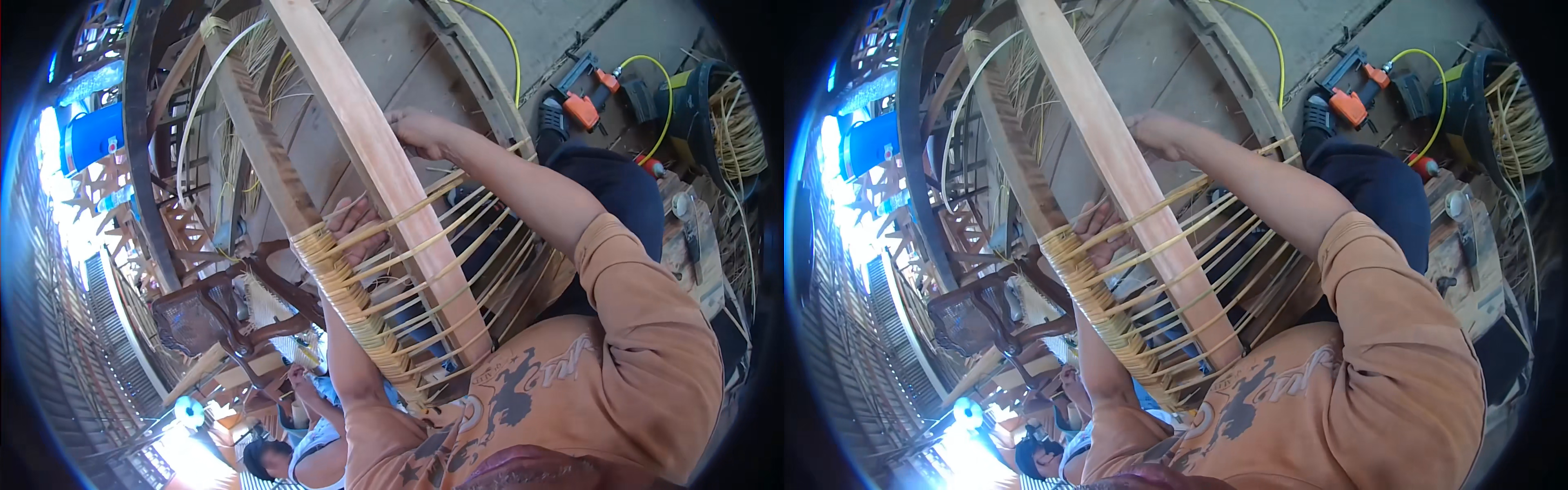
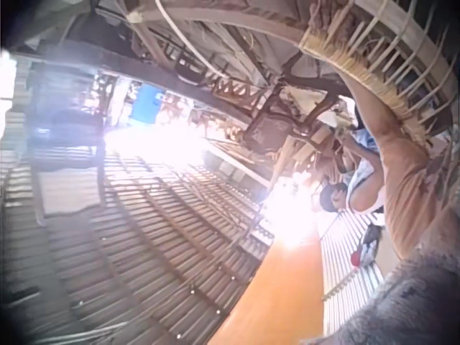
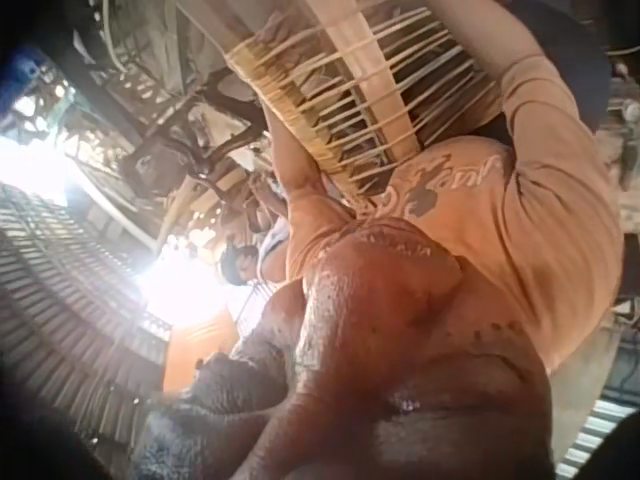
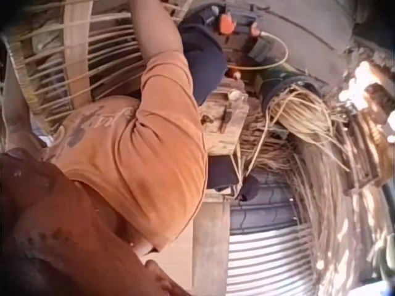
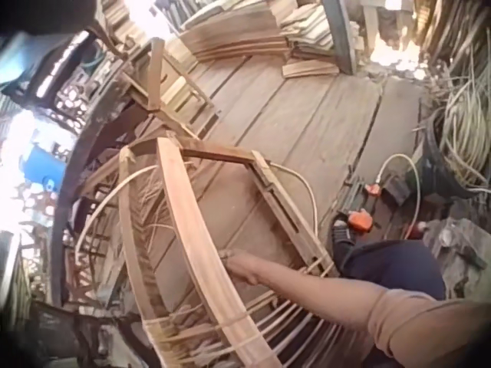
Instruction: Weave rattan strips onto a wooden furniture frame using a pneumatic staple gun and pliers.
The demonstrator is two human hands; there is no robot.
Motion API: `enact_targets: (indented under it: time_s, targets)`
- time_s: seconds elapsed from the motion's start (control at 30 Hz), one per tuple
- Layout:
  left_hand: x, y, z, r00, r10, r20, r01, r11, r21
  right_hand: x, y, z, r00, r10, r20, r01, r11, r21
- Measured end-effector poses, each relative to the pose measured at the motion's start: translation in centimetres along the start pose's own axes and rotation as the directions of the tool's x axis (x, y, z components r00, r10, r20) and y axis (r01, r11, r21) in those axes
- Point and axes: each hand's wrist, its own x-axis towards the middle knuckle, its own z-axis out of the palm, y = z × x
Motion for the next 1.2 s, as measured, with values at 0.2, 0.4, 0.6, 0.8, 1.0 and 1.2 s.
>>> enact_targets:
  time_s: [0.2,0.4,0.6,0.8,1.0,1.2]
  targets:
    - [0.6,0.4,0.8,1.0,-0.012,-0.011,0.013,0.996,0.093,-1.4,-0.9,-2.4,0.934,0.269,0.236,-0.228,0.956,-0.185]
    - [0.8,0.2,0.4,1.0,-0.014,0.025,0.012,0.996,0.09,0.9,0.5,-2.4,0.936,0.044,0.349,-0.208,0.87,0.448]
    - [0.1,0.7,-1.2,0.998,-0.022,-0.053,0.027,0.996,0.088,1.7,3.1,-1.9,0.974,0.043,0.222,-0.175,0.768,0.616]
    - [-1.3,2.8,2.5,0.937,0.035,-0.346,0.01,0.992,0.128,-0.7,4.4,-3.2,0.975,-0.045,0.217,-0.112,0.748,0.655]
    - [1.3,4.8,11.7,0.51,0.316,-0.8,0.149,0.883,0.444,-7.2,1.0,-11.3,0.819,-0.574,0.021,0.29,0.445,0.847]
    - [1.6,3.7,11.7,0.402,0.631,-0.664,0.382,0.544,0.747,-7.2,-2.7,-10.3,0.68,-0.7,0.219,0.257,0.506,0.823]
